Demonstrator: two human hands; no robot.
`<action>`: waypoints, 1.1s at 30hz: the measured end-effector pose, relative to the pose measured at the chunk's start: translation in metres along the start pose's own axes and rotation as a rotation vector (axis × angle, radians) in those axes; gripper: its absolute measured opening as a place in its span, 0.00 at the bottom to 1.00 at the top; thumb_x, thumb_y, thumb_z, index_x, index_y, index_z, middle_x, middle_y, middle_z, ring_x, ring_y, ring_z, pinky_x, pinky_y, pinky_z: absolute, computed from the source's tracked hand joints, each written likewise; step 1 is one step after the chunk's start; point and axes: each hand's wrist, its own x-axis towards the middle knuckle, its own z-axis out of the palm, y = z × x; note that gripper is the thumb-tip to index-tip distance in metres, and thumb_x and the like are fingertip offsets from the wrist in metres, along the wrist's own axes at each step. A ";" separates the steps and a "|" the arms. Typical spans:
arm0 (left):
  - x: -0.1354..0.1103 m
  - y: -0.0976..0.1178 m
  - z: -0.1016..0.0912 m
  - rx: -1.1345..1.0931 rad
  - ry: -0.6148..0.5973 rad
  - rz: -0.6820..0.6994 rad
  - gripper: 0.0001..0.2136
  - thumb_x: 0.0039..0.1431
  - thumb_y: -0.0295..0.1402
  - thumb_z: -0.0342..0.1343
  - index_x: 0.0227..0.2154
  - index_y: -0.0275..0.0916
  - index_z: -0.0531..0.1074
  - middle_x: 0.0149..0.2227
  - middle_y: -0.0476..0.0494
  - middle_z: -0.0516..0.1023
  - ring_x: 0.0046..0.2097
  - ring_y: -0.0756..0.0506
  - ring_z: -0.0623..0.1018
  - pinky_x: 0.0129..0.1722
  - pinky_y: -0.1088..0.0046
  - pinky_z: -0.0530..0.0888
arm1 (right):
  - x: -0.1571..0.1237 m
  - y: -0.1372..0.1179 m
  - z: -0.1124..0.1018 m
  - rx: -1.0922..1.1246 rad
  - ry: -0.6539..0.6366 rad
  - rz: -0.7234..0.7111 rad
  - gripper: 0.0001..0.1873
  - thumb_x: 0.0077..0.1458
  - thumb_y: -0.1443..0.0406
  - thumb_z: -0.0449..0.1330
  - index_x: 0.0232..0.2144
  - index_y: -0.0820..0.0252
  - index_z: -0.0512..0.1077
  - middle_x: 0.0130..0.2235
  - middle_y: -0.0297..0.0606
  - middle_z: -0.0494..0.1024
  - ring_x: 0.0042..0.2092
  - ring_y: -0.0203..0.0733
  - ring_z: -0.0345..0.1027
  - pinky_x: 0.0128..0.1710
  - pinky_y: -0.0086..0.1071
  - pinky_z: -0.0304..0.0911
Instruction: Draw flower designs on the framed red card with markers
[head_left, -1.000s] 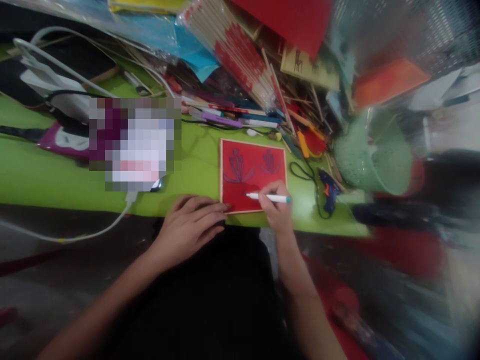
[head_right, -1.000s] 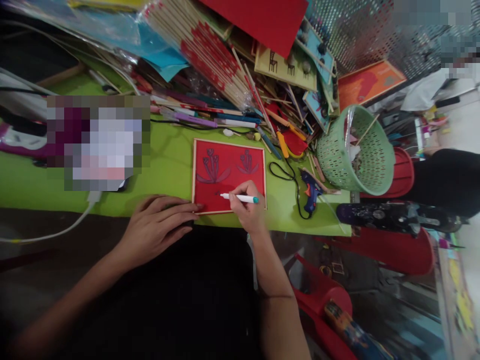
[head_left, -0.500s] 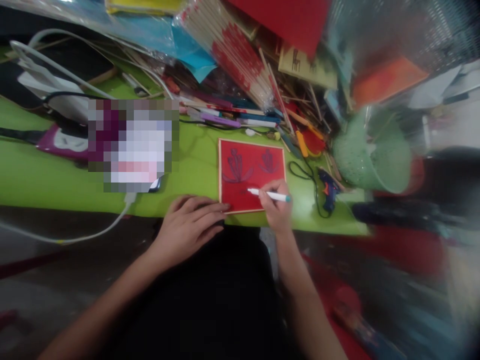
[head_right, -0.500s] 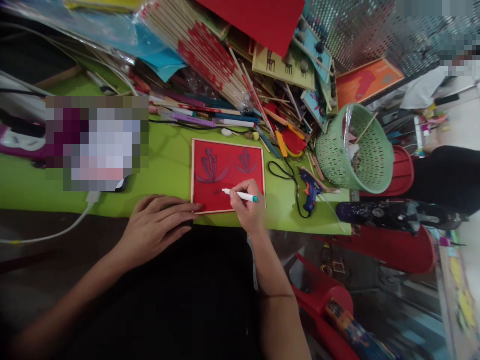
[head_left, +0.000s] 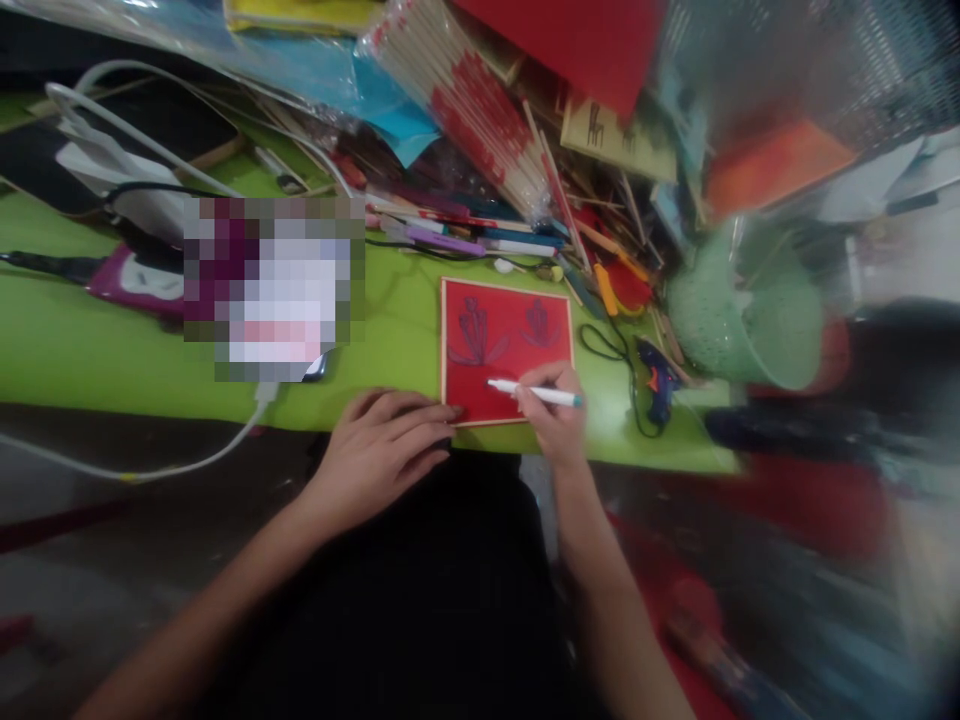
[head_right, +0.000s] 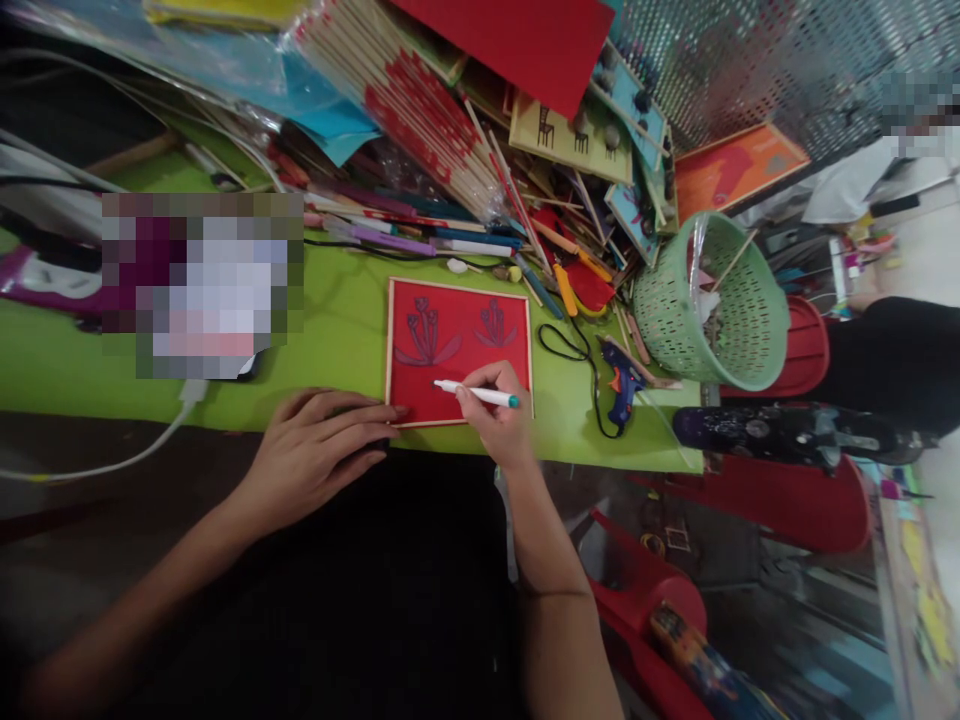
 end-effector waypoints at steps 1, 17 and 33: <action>0.000 0.000 0.000 -0.009 0.000 -0.008 0.08 0.73 0.37 0.55 0.49 0.49 0.77 0.55 0.54 0.85 0.53 0.40 0.79 0.54 0.56 0.65 | 0.000 0.000 0.000 -0.007 -0.007 0.003 0.06 0.61 0.62 0.67 0.35 0.54 0.73 0.29 0.28 0.76 0.28 0.34 0.67 0.27 0.30 0.62; -0.001 0.000 0.000 -0.018 -0.029 -0.032 0.08 0.73 0.37 0.56 0.50 0.50 0.78 0.57 0.54 0.84 0.54 0.39 0.79 0.54 0.55 0.66 | 0.001 -0.004 0.000 -0.081 -0.048 0.004 0.07 0.61 0.61 0.67 0.35 0.55 0.72 0.29 0.28 0.76 0.27 0.34 0.68 0.26 0.29 0.63; -0.001 0.001 0.000 -0.019 -0.015 -0.029 0.09 0.72 0.37 0.57 0.51 0.50 0.78 0.56 0.54 0.84 0.54 0.40 0.79 0.55 0.55 0.67 | 0.002 -0.008 0.000 -0.135 -0.068 -0.020 0.07 0.62 0.60 0.66 0.35 0.54 0.73 0.29 0.29 0.77 0.28 0.35 0.68 0.27 0.30 0.63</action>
